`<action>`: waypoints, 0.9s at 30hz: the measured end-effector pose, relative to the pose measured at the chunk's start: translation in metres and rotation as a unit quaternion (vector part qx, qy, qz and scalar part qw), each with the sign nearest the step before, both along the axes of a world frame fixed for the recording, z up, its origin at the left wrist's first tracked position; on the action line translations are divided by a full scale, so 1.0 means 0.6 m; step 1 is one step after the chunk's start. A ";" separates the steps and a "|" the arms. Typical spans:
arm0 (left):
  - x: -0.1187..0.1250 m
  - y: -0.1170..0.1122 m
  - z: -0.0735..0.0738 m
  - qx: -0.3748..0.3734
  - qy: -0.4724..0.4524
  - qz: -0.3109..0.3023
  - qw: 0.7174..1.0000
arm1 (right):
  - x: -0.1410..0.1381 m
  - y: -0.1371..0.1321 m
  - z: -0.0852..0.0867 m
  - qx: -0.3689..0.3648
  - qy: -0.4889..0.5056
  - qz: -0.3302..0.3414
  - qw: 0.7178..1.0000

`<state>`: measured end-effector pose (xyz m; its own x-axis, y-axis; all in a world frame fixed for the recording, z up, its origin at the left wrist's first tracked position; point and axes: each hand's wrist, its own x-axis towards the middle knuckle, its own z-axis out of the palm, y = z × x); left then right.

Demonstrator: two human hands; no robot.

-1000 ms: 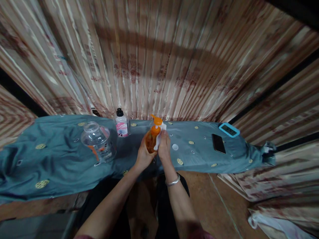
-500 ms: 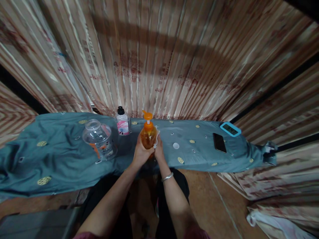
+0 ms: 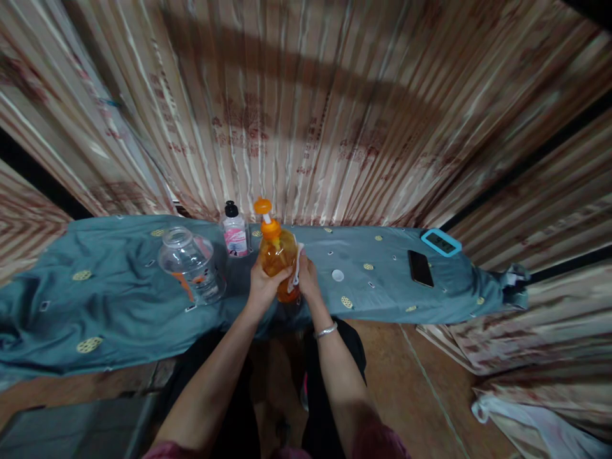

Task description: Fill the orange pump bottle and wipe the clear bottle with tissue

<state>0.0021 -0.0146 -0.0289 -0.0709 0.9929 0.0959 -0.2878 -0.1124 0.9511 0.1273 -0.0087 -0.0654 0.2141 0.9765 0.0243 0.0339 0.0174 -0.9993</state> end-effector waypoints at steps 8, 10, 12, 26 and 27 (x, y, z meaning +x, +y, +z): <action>-0.019 0.002 0.017 -0.031 -0.062 0.020 0.997 | -0.044 -0.032 -0.018 -0.073 0.307 0.066 0.947; -0.021 0.004 0.013 -0.031 -0.058 0.028 0.997 | -0.063 -0.052 -0.020 -0.079 0.340 0.066 0.935; -0.023 0.007 0.008 -0.024 -0.044 0.032 0.998 | -0.079 -0.071 -0.024 -0.079 0.344 0.061 0.933; -0.052 0.029 0.007 0.055 0.091 0.073 0.992 | 0.008 -0.127 -0.041 -0.044 -0.138 -0.094 0.985; -0.053 0.030 0.009 0.059 0.093 0.083 0.990 | 0.006 -0.121 -0.038 -0.040 -0.176 -0.091 0.979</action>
<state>-0.0297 0.0037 -0.0237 -0.2034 0.9500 0.2368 -0.0764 -0.2565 0.9635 0.1309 -0.0810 -0.0882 0.3763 0.9250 0.0525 0.3722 -0.0990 -0.9229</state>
